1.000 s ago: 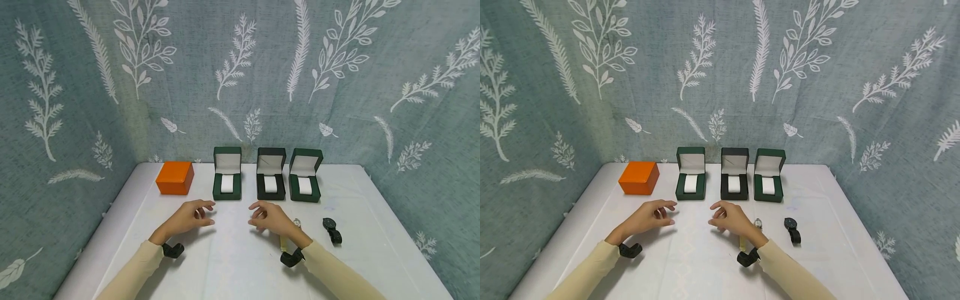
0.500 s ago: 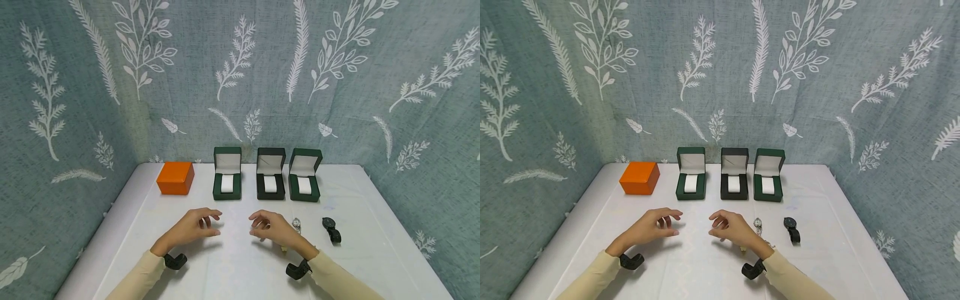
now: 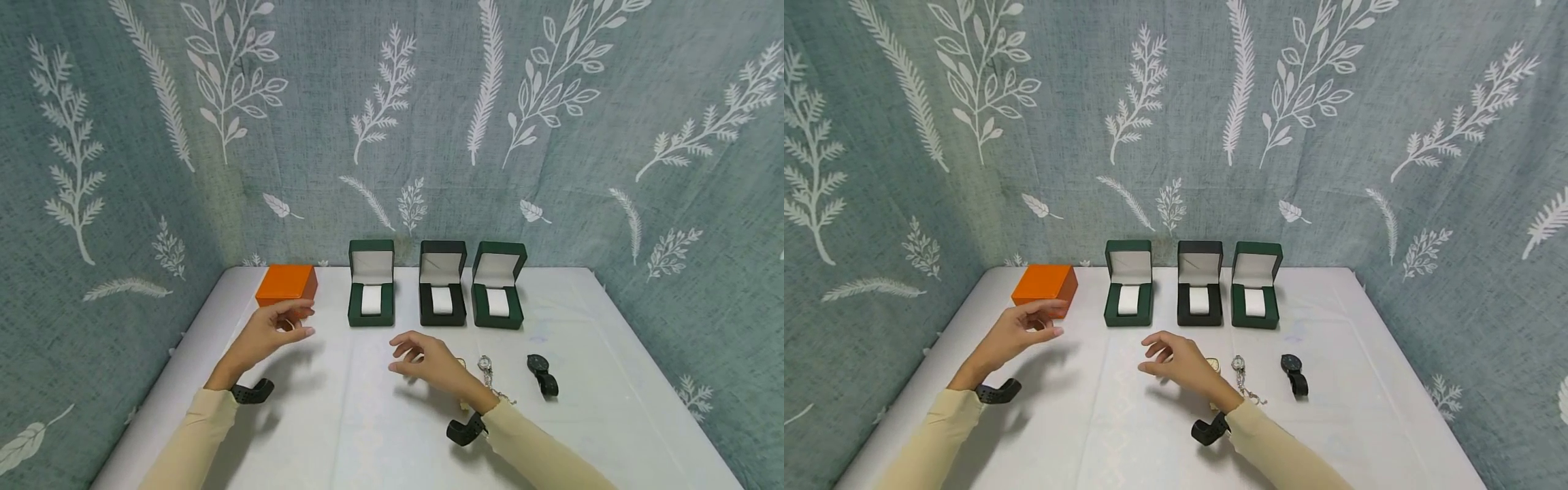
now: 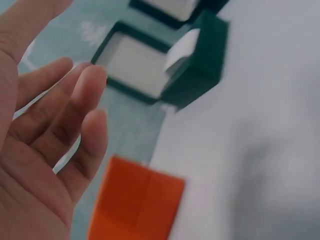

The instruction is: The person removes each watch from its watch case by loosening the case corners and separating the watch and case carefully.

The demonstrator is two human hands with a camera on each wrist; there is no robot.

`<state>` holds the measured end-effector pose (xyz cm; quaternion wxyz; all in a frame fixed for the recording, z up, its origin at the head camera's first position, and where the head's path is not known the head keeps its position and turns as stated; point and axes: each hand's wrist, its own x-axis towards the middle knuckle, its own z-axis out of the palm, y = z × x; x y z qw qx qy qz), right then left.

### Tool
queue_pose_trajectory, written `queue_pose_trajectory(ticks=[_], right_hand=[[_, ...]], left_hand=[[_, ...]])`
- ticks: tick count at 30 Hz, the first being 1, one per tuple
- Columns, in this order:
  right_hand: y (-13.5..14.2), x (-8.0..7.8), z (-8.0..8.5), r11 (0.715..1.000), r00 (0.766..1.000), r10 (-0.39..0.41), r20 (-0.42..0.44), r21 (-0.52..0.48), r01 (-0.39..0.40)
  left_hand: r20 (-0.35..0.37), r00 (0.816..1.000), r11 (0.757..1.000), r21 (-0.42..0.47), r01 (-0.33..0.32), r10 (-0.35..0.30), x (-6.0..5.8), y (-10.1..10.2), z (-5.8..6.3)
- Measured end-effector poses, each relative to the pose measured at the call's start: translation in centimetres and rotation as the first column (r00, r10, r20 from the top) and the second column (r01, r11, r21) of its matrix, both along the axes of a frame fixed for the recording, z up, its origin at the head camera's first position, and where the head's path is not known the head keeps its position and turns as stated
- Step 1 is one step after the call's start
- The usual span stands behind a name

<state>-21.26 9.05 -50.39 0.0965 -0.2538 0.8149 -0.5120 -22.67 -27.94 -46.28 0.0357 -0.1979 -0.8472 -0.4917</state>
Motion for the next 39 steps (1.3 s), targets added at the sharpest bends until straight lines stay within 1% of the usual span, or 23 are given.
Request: queue_pose_trajectory(ticks=[3, 6, 9, 12, 14, 19, 21, 24, 27, 29, 31, 33, 34, 35, 39], right_hand=[[-1.1, -0.5, 0.2, 1.0, 1.0, -0.009, -0.017, -0.021, 0.009], [-2.1, -1.0, 0.3, 0.998, 1.0, -0.021, -0.011, -0.066, 0.02], [-3.2, -1.4, 0.2, 0.99, 0.999, -0.033, 0.008, -0.134, 0.034], [-4.4, -1.7, -0.1, 0.98, 0.999, -0.039, 0.029, -0.196, 0.044], [-5.3, -1.9, -0.2, 0.975, 0.999, -0.038, 0.038, -0.219, 0.045], [-7.6, -2.7, -0.2, 0.971, 0.998, -0.032, 0.046, -0.235, 0.042], [-8.6, -3.2, 0.0, 0.968, 0.998, -0.027, 0.057, -0.247, 0.04], [-10.0, -3.9, 0.0, 0.959, 0.996, -0.034, 0.087, -0.276, 0.057], [-11.3, -4.4, -0.1, 0.949, 0.99, -0.033, 0.133, -0.306, 0.073], [-12.1, -4.6, -0.3, 0.943, 0.985, -0.016, 0.171, -0.324, 0.072], [-12.9, -4.7, -0.3, 0.937, 0.98, 0.004, 0.199, -0.344, 0.066], [-13.8, -4.8, -0.2, 0.932, 0.976, 0.011, 0.217, -0.355, 0.069], [-14.2, -4.9, -0.1, 0.934, 0.975, 0.007, 0.22, -0.351, 0.072], [-14.6, -5.0, 0.0, 0.936, 0.976, -0.001, 0.219, -0.342, 0.078], [-16.3, -5.1, -0.5, 0.951, 0.974, -0.037, 0.224, -0.292, 0.103]], left_hand=[[0.005, 0.999, 0.999, 0.015, -0.039, 0.038, -0.8, -1.2, 0.6], [0.017, 0.999, 0.998, 0.025, -0.05, 0.05, -1.7, -2.1, 0.8], [0.025, 0.997, 0.997, 0.039, -0.068, 0.067, -2.6, -2.9, 0.8], [0.026, 0.994, 0.993, 0.055, -0.106, 0.105, -3.4, -3.6, 0.8], [0.025, 0.992, 0.989, 0.071, -0.127, 0.126, -3.9, -4.0, 0.7], [0.055, 0.983, 0.978, 0.098, -0.182, 0.178, -5.2, -5.5, 0.7], [0.072, 0.974, 0.97, 0.099, -0.22, 0.214, -5.8, -6.4, 0.6], [0.095, 0.957, 0.957, 0.066, -0.282, 0.275, -6.7, -7.8, 0.3], [0.173, 0.932, 0.943, 0.044, -0.331, 0.319, -7.3, -9.2, -0.7], [0.247, 0.908, 0.934, 0.031, -0.357, 0.339, -7.4, -10.1, -1.4], [0.311, 0.885, 0.927, 0.027, -0.373, 0.347, -7.4, -10.7, -2.1], [0.349, 0.875, 0.93, 0.027, -0.367, 0.335, -7.5, -11.1, -2.7], [0.353, 0.878, 0.934, 0.028, -0.357, 0.325, -7.5, -11.2, -3.0], [0.362, 0.879, 0.938, 0.036, -0.345, 0.31, -7.5, -11.1, -2.8], [0.389, 0.885, 0.953, 0.055, -0.298, 0.255, -7.8, -11.3, -3.8]])
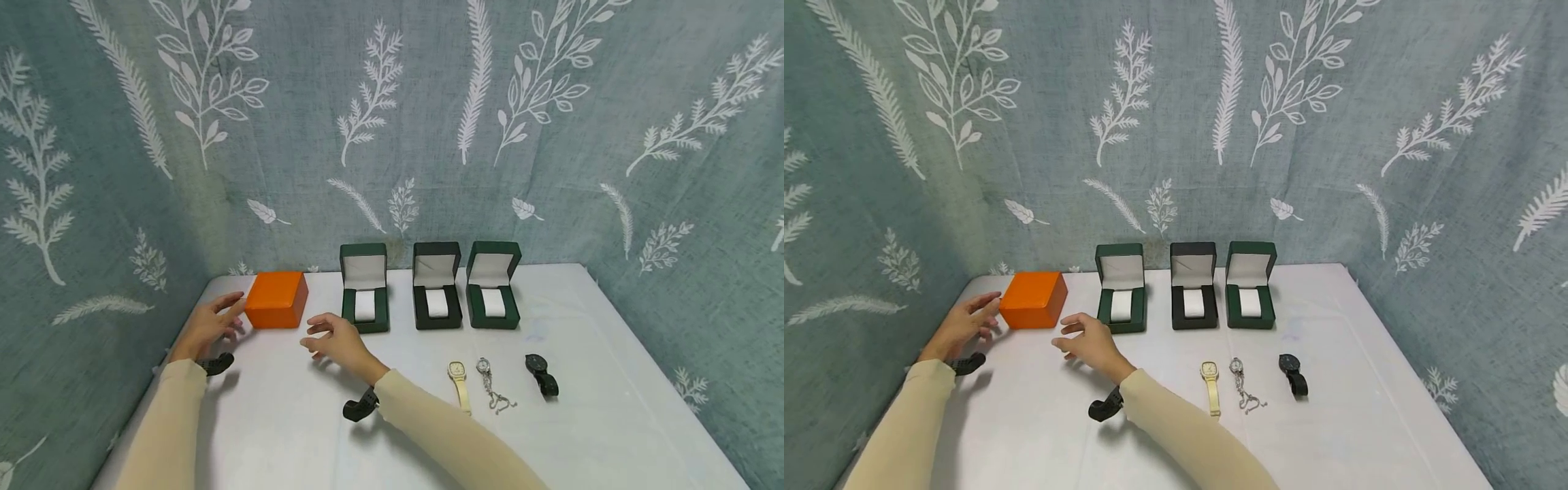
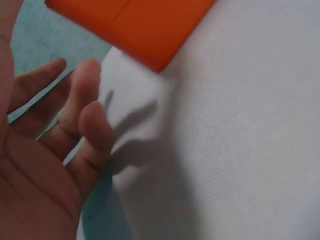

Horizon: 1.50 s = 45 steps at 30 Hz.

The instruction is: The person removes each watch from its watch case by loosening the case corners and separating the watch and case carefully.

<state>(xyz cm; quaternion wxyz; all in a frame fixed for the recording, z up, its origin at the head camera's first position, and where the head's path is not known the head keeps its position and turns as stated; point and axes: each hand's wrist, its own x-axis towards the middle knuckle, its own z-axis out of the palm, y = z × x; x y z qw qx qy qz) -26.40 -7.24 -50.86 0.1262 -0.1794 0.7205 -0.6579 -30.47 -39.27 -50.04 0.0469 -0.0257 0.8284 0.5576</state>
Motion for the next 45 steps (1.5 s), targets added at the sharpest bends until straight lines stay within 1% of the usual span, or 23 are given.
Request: queue_pose_trajectory(ticks=[2, 3, 4, 6, 10, 12, 14, 17, 19, 22, 23, 26, 29, 33, 34, 38, 42, 45], right_hand=[[-0.8, 0.0, -0.4, 1.0, 1.0, -0.004, 0.02, 0.025, 0.004], [-1.1, 0.0, -0.6, 0.999, 0.999, -0.006, 0.033, 0.033, 0.005], [-1.4, 0.0, -0.8, 0.999, 0.999, -0.007, 0.044, 0.043, 0.005], [-1.8, -0.1, -0.9, 0.998, 0.998, -0.017, 0.06, 0.057, 0.013], [-2.3, -0.4, -1.2, 0.996, 0.996, -0.06, 0.068, 0.075, 0.055], [-2.6, -0.5, -1.4, 0.994, 0.995, -0.068, 0.072, 0.093, 0.062], [-3.0, -0.6, -1.6, 0.992, 0.995, -0.064, 0.076, 0.116, 0.055], [-3.3, -0.9, -1.6, 0.984, 0.997, -0.047, 0.063, 0.175, 0.035], [-3.4, -1.1, -1.6, 0.976, 0.998, -0.036, 0.057, 0.214, 0.023], [-3.3, -1.4, -1.5, 0.966, 0.998, -0.021, 0.052, 0.259, 0.007], [-3.2, -1.5, -1.5, 0.963, 0.999, -0.018, 0.05, 0.268, 0.004], [-3.0, -1.7, -1.5, 0.968, 0.998, -0.017, 0.058, 0.25, 0.002], [-2.8, -1.7, -1.4, 0.98, 0.997, -0.029, 0.071, 0.201, 0.014], [-2.8, -1.8, -1.1, 0.988, 0.995, -0.06, 0.08, 0.149, 0.048], [-2.9, -1.8, -1.0, 0.988, 0.994, -0.063, 0.084, 0.143, 0.051], [-3.3, -1.9, -1.0, 0.984, 0.996, -0.058, 0.072, 0.173, 0.045], [-3.7, -2.0, -0.9, 0.976, 0.998, -0.053, 0.025, 0.213, 0.047], [-3.8, -2.1, -0.7, 0.972, 0.997, -0.071, 0.006, 0.223, 0.068]], left_hand=[[0.021, 1.0, 1.0, 0.01, 0.012, -0.012, 0.1, -0.2, -0.4], [0.024, 1.0, 1.0, 0.013, 0.019, -0.02, 0.0, -0.4, -0.9], [0.031, 0.999, 0.999, 0.019, 0.031, -0.031, 0.1, -0.4, -1.0], [0.038, 0.998, 0.998, 0.041, 0.055, -0.057, 0.2, -0.4, -1.1], [0.045, 0.992, 0.992, 0.066, 0.111, -0.114, -0.1, -0.3, -0.9], [0.072, 0.989, 0.99, 0.072, 0.125, -0.13, -0.2, -0.2, -0.8], [0.117, 0.981, 0.987, 0.068, 0.145, -0.152, -0.3, -0.2, -0.8], [0.18, 0.966, 0.983, 0.066, 0.174, -0.183, -0.4, 0.0, -1.0], [0.197, 0.957, 0.977, 0.056, 0.206, -0.213, -0.7, 0.2, -1.2], [0.199, 0.951, 0.971, 0.05, 0.233, -0.238, -1.1, 0.4, -1.4], [0.198, 0.948, 0.968, 0.032, 0.249, -0.25, -1.2, 0.4, -1.4], [0.196, 0.943, 0.961, -0.012, 0.278, -0.27, -1.3, 0.1, -1.2], [0.186, 0.932, 0.946, -0.031, 0.322, -0.311, -1.2, -0.3, -0.8], [0.187, 0.911, 0.928, 0.008, 0.372, -0.367, -1.1, -0.5, -0.1], [0.189, 0.906, 0.923, 0.006, 0.384, -0.379, -1.1, -0.6, 0.1], [0.198, 0.894, 0.913, 0.019, 0.407, -0.402, -1.3, -0.5, 0.4], [0.185, 0.9, 0.916, 0.013, 0.4, -0.395, -1.8, -0.3, 0.6], [0.182, 0.906, 0.919, -0.022, 0.393, -0.383, -2.1, -0.3, 0.7]])
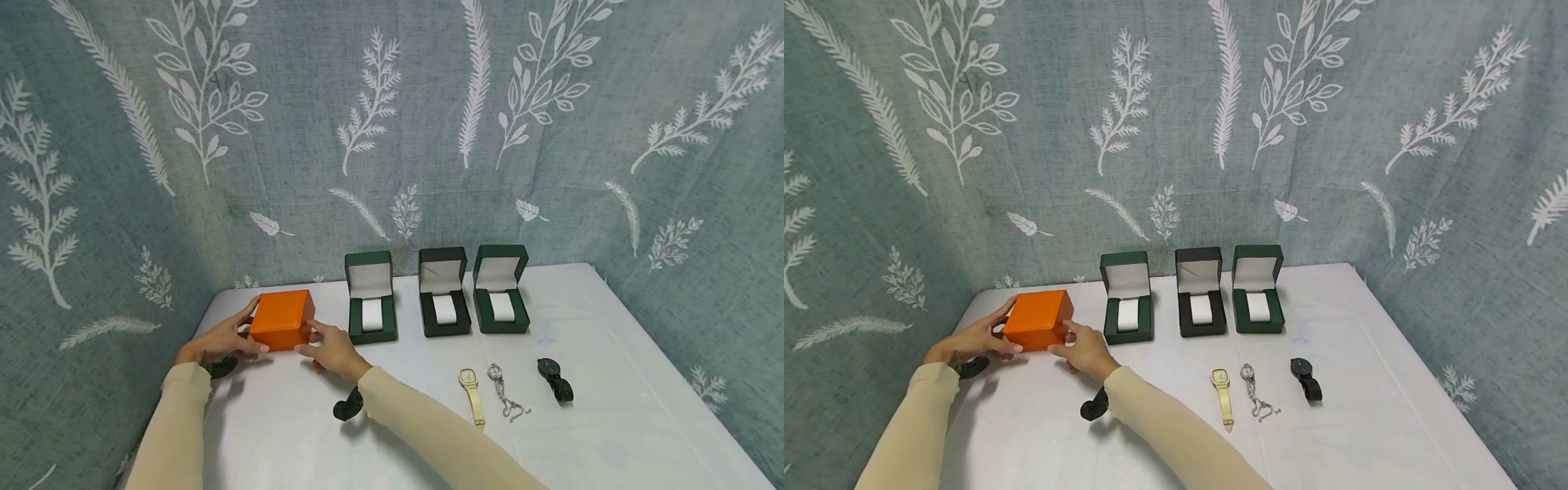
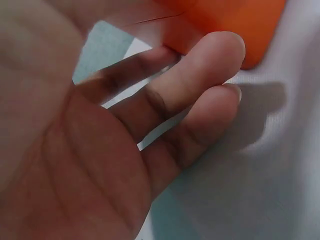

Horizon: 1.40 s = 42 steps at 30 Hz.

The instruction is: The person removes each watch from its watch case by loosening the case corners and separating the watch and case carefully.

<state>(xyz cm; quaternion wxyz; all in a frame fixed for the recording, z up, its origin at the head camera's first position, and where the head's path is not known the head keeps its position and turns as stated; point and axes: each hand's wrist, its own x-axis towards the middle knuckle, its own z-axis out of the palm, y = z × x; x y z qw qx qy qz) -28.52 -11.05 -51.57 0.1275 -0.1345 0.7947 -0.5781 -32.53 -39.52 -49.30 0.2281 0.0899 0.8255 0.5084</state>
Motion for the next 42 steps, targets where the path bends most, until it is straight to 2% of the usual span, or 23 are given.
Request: queue_pose_trajectory(ticks=[4, 11, 13, 15, 17, 19, 20, 22, 25, 29, 36, 37, 42], right_hand=[[0.1, 0.1, 0.2, 1.0, 1.0, -0.019, -0.013, -0.006, 0.019], [0.2, -0.2, 0.2, 0.999, 0.999, -0.038, -0.034, -0.012, 0.038], [0.2, -0.2, 0.2, 0.999, 0.998, -0.04, -0.053, 0.013, 0.041], [0.2, -0.2, 0.4, 0.994, 0.992, -0.035, -0.123, 0.095, 0.047], [0.3, -0.2, 0.6, 0.979, 0.975, -0.018, -0.222, 0.194, 0.062], [0.4, -0.3, 0.8, 0.957, 0.945, 0.004, -0.326, 0.277, 0.091], [0.6, -0.3, 0.8, 0.946, 0.925, 0.017, -0.379, 0.306, 0.107], [0.9, -0.1, 1.0, 0.943, 0.896, 0.041, -0.441, 0.313, 0.111], [1.7, 0.5, 1.5, 0.956, 0.872, 0.063, -0.486, 0.281, 0.088], [2.6, 1.0, 2.3, 0.968, 0.865, 0.093, -0.493, 0.246, 0.037], [4.1, 1.7, 2.9, 0.968, 0.835, 0.12, -0.538, 0.25, 0.022], [4.5, 1.8, 3.0, 0.969, 0.835, 0.117, -0.538, 0.247, 0.024], [6.4, 2.9, 3.0, 0.98, 0.874, 0.074, -0.479, 0.199, 0.026]], left_hand=[[-0.017, 1.0, 1.0, -0.028, 0.005, -0.005, 0.3, 0.0, 0.4], [-0.03, 0.999, 0.999, 0.01, 0.042, -0.042, 0.7, -0.3, 0.9], [-0.015, 0.998, 0.998, 0.019, 0.055, -0.055, 0.7, -0.3, 1.0], [0.002, 0.998, 0.998, 0.02, 0.056, -0.056, 0.8, -0.3, 1.0], [0.014, 0.999, 0.999, 0.013, 0.05, -0.051, 0.9, -0.2, 1.0], [-0.012, 0.999, 0.999, -0.017, 0.047, -0.047, 1.1, 0.1, 1.2], [-0.027, 0.999, 0.999, -0.029, 0.043, -0.044, 1.3, 0.2, 1.2], [-0.06, 0.997, 0.998, -0.058, 0.038, -0.042, 1.6, 0.5, 1.3], [-0.133, 0.99, 0.993, -0.112, 0.042, -0.057, 2.4, 0.7, 1.3], [-0.196, 0.98, 0.991, -0.133, 0.012, -0.038, 3.6, 1.1, 1.0], [-0.25, 0.968, 0.999, -0.05, -0.014, 0.001, 5.6, 2.4, 0.7], [-0.259, 0.966, 0.999, -0.043, -0.015, 0.003, 5.9, 2.7, 0.7], [-0.312, 0.95, 1.0, -0.026, 0.005, -0.013, 7.2, 4.5, 0.9]])
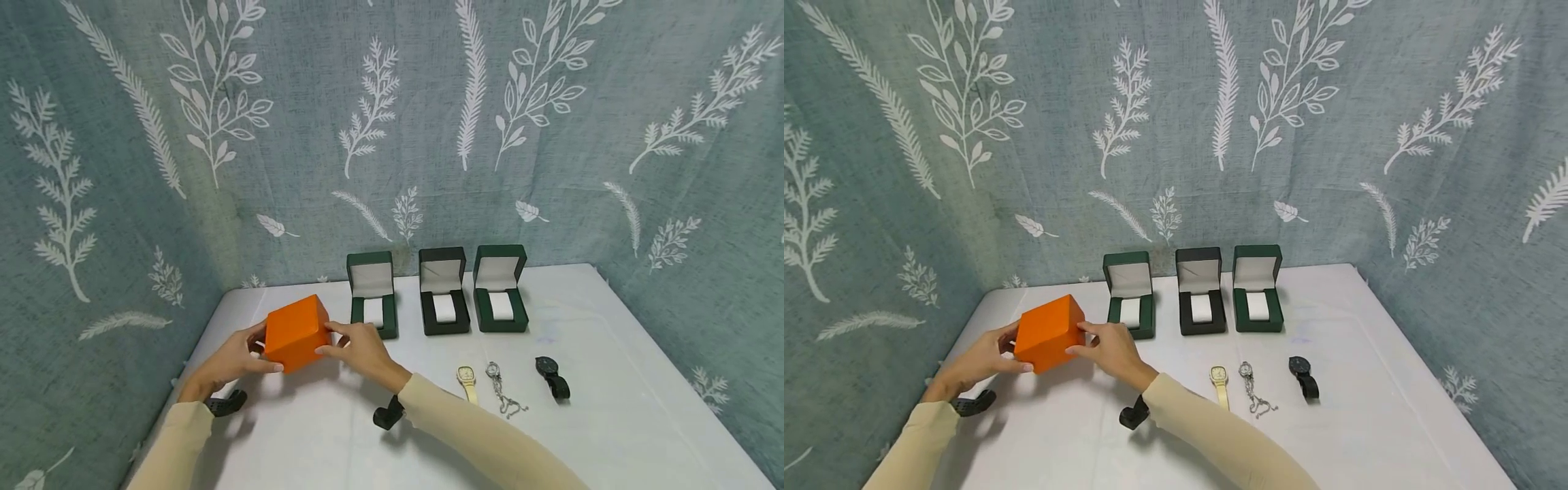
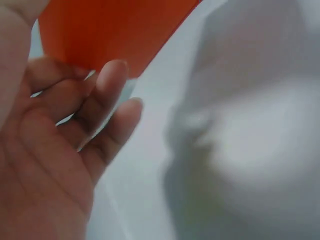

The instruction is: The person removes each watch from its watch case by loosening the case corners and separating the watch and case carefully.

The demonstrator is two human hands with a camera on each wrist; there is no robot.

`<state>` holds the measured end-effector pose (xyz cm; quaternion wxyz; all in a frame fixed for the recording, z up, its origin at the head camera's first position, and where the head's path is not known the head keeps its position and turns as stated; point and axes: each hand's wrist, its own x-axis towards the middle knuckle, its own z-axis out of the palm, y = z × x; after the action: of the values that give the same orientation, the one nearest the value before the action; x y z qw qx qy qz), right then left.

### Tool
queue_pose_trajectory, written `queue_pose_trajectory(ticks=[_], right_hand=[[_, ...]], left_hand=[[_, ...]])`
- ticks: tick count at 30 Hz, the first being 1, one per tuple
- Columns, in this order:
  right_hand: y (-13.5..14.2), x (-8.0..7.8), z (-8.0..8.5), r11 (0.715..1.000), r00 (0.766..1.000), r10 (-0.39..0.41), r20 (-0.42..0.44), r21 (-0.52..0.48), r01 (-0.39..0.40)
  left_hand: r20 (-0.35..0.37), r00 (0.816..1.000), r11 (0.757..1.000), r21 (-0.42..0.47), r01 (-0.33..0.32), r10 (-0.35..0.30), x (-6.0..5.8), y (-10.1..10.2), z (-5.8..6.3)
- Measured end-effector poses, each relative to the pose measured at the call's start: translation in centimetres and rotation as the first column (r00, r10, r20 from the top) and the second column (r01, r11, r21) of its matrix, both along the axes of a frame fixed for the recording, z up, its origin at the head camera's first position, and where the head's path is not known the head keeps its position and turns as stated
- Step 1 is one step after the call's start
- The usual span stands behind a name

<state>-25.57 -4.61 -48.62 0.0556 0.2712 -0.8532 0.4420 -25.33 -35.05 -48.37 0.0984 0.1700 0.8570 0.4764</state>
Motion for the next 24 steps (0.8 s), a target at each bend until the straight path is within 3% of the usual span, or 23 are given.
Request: queue_pose_trajectory(ticks=[7, 16, 24], right_hand=[[2.5, 2.6, -0.3, 1.0, 1.0, 0.002, -0.007, -0.021, -0.003], [5.5, 4.7, -0.8, 0.999, 0.993, 0.024, -0.113, -0.024, -0.027], [8.0, 6.6, -1.5, 0.998, 0.998, 0.03, -0.048, -0.05, -0.032]], left_hand=[[-0.035, 0.998, 0.999, -0.027, 0.045, -0.046, 2.1, 2.3, -0.3], [-0.098, 0.994, 0.996, -0.081, 0.042, -0.05, 3.7, 5.4, -0.4], [-0.102, 0.993, 0.995, -0.088, 0.053, -0.062, 4.9, 7.8, -1.0]])
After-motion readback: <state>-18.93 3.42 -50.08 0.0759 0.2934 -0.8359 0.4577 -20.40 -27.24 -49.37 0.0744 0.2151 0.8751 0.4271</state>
